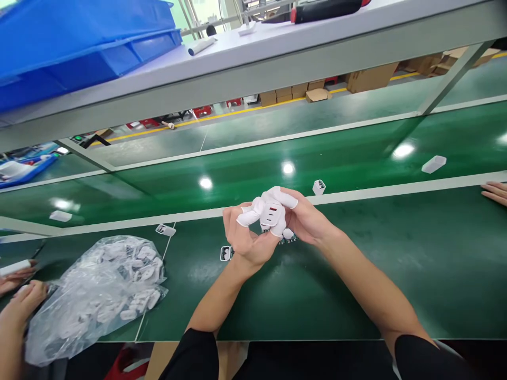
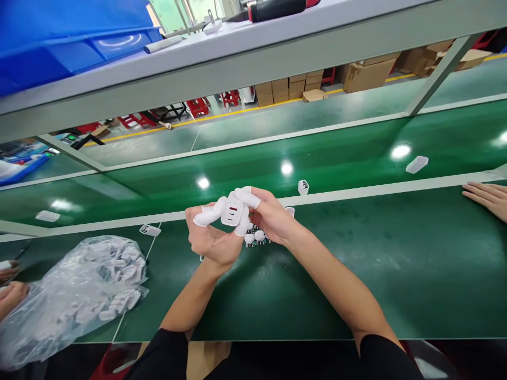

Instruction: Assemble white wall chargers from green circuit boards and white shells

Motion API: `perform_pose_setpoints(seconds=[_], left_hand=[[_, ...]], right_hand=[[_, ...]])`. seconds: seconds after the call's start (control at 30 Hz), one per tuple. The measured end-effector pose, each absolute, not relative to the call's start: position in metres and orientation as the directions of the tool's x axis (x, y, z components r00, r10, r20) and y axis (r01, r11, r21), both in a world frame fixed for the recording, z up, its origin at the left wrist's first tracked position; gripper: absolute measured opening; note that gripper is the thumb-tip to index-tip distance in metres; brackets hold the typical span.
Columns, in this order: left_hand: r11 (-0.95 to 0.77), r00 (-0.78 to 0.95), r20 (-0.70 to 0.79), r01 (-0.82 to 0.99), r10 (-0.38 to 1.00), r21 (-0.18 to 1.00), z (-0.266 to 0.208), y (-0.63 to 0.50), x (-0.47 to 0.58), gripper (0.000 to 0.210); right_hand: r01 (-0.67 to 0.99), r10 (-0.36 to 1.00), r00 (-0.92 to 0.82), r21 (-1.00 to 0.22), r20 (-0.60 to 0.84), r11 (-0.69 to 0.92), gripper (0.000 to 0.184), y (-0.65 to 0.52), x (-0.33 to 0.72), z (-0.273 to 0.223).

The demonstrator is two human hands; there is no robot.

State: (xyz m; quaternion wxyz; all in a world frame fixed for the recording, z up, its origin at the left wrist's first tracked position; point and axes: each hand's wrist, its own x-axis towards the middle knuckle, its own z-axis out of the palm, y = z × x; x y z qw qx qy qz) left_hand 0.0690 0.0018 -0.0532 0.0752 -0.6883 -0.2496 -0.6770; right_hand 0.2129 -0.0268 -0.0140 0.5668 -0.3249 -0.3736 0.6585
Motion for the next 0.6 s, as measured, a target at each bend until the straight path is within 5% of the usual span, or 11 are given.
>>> perform_pose_setpoints(seconds=[0.13,0.27,0.43,0.6], left_hand=[[-0.851,0.069,0.922,0.416,0.380,0.320,-0.055,-0.007,0.048,0.048],[-0.781,0.196,0.801,0.440,0.566,0.444,-0.064,-0.024,0.012,0.043],[-0.687,0.128,0.724,0.461,0.678,0.562,-0.096,-0.035,-0.052,0.029],[-0.377,-0.176,0.527,0.518,0.831,0.768,-0.140,-0.018,-0.132,0.035]], right_hand=[[-0.220,0.966,0.084,-0.941,0.243,0.256,0.044,-0.030,0.208,-0.021],[0.241,0.816,0.072,-0.804,0.574,0.544,0.030,-0.036,0.186,-0.038],[0.298,0.722,-0.071,-0.676,0.688,0.674,0.035,-0.040,0.160,-0.059],[0.289,0.737,-0.062,-0.695,0.673,0.658,0.029,-0.038,0.163,-0.068]])
